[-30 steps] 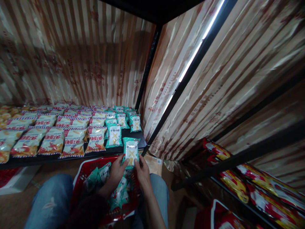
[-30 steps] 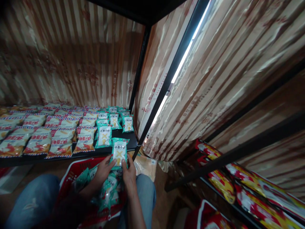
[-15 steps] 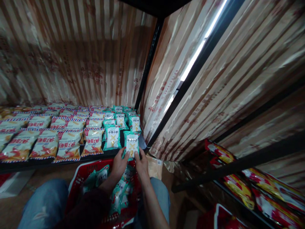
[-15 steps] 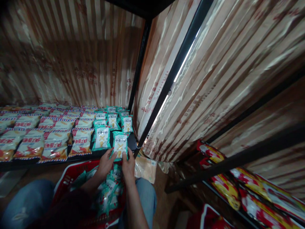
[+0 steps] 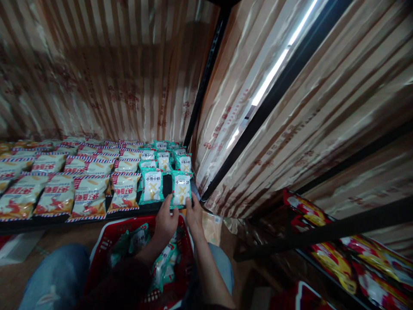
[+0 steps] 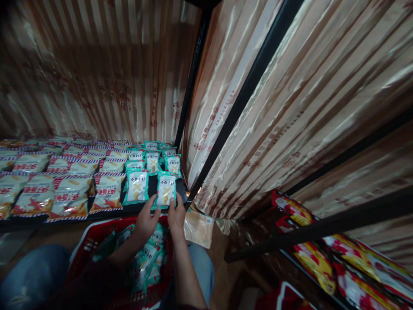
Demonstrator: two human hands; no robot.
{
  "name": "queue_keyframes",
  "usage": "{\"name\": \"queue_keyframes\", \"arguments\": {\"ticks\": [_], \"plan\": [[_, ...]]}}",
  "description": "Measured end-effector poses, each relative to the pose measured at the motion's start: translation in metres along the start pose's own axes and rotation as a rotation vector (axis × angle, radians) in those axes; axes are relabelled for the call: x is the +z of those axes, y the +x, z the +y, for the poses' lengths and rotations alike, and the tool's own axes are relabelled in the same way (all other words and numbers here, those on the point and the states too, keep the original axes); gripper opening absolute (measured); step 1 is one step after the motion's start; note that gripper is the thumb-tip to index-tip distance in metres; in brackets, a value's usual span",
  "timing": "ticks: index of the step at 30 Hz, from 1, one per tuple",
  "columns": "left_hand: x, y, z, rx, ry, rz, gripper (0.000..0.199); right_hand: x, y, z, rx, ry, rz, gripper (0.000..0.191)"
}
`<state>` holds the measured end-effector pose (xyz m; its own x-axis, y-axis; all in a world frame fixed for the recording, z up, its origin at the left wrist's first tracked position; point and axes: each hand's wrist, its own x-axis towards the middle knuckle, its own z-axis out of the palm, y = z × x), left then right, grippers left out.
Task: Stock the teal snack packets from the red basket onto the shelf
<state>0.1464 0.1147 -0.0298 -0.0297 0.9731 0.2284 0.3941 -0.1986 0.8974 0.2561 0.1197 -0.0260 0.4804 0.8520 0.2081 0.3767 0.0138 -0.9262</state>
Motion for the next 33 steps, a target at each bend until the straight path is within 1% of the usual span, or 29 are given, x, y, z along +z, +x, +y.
{"name": "queue_keyframes", "arguments": {"ticks": [4,8,12,18,24,28,33], "plan": [[0.010,0.002,-0.006,0.123,0.065,0.035,0.051,0.004,0.009,0.002,-0.044,-0.040,-0.001,0.047],[0.014,0.008,-0.007,0.177,0.113,0.061,0.053,0.009,0.021,0.001,-0.096,-0.086,-0.023,0.046],[0.015,0.015,-0.004,0.185,0.135,0.045,0.055,0.015,0.034,-0.002,-0.127,-0.128,-0.033,0.045],[0.016,0.024,0.000,0.177,0.135,0.066,0.052,0.021,0.051,-0.009,-0.083,-0.166,-0.106,0.043],[0.016,0.026,0.003,0.155,0.112,0.071,0.049,0.026,0.060,-0.013,-0.032,-0.171,-0.155,0.038],[0.018,0.026,0.005,0.137,0.106,0.069,0.049,0.032,0.066,-0.008,-0.080,-0.093,-0.160,0.035],[0.022,0.031,0.009,0.158,0.083,0.087,0.052,0.038,0.074,-0.003,-0.122,-0.032,-0.132,0.033]]}}
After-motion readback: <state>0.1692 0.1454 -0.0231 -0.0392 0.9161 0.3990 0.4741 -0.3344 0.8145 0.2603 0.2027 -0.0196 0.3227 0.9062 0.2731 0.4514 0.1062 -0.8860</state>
